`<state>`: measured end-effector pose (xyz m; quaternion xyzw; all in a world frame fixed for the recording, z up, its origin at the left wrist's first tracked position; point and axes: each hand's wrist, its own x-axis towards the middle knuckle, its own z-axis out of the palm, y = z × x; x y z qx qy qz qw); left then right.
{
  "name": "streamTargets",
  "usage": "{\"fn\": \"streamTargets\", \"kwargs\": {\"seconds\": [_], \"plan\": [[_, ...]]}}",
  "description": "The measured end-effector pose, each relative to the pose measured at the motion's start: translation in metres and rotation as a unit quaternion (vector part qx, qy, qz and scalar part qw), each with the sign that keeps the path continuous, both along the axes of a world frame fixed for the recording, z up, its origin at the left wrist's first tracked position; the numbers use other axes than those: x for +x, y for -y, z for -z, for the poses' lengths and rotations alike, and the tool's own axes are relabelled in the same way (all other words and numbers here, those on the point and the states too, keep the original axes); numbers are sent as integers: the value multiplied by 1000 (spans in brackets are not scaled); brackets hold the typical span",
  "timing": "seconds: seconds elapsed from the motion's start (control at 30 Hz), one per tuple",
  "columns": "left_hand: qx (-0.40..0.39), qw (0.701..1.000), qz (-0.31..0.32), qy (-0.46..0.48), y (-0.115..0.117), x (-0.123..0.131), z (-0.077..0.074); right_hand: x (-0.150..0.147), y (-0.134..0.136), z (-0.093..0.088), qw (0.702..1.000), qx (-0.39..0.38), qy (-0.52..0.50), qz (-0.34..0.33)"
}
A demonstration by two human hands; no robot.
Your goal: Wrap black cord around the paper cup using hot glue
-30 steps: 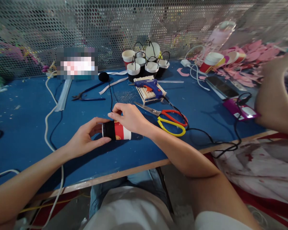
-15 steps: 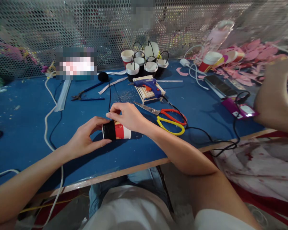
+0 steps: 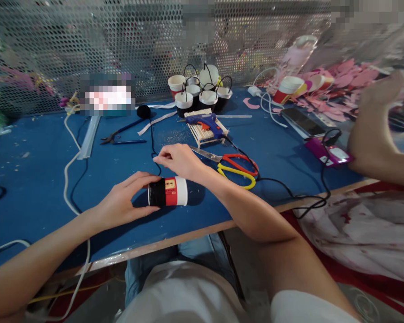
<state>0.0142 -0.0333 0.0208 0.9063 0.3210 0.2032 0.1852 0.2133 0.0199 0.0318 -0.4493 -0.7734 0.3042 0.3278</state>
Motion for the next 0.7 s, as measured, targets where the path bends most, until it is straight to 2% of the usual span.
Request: {"fn": "streamTargets", "kwargs": {"seconds": [0.13,0.23,0.33,0.4,0.53,0.6,0.7], "plan": [[-31,998,-9,50,-4,1,0,17,-4,-22,996,-1,-62,64],[-38,996,-27,77,-9,-1,2,41,-14,-38,986,62,-65,142],[-15,995,-65,71,-13,-3,5,70,-34,-39,947,169,27,272],[0,995,-76,62,-16,-5,7,88,-47,-34,926,147,143,319],[4,995,-83,56,-20,-9,10,106,-63,-23,895,22,344,285],[-3,995,-75,66,-21,-10,11,105,-67,-20,887,-1,378,264],[-21,994,-55,88,-22,-10,13,99,-71,-17,889,-1,376,260]]}}
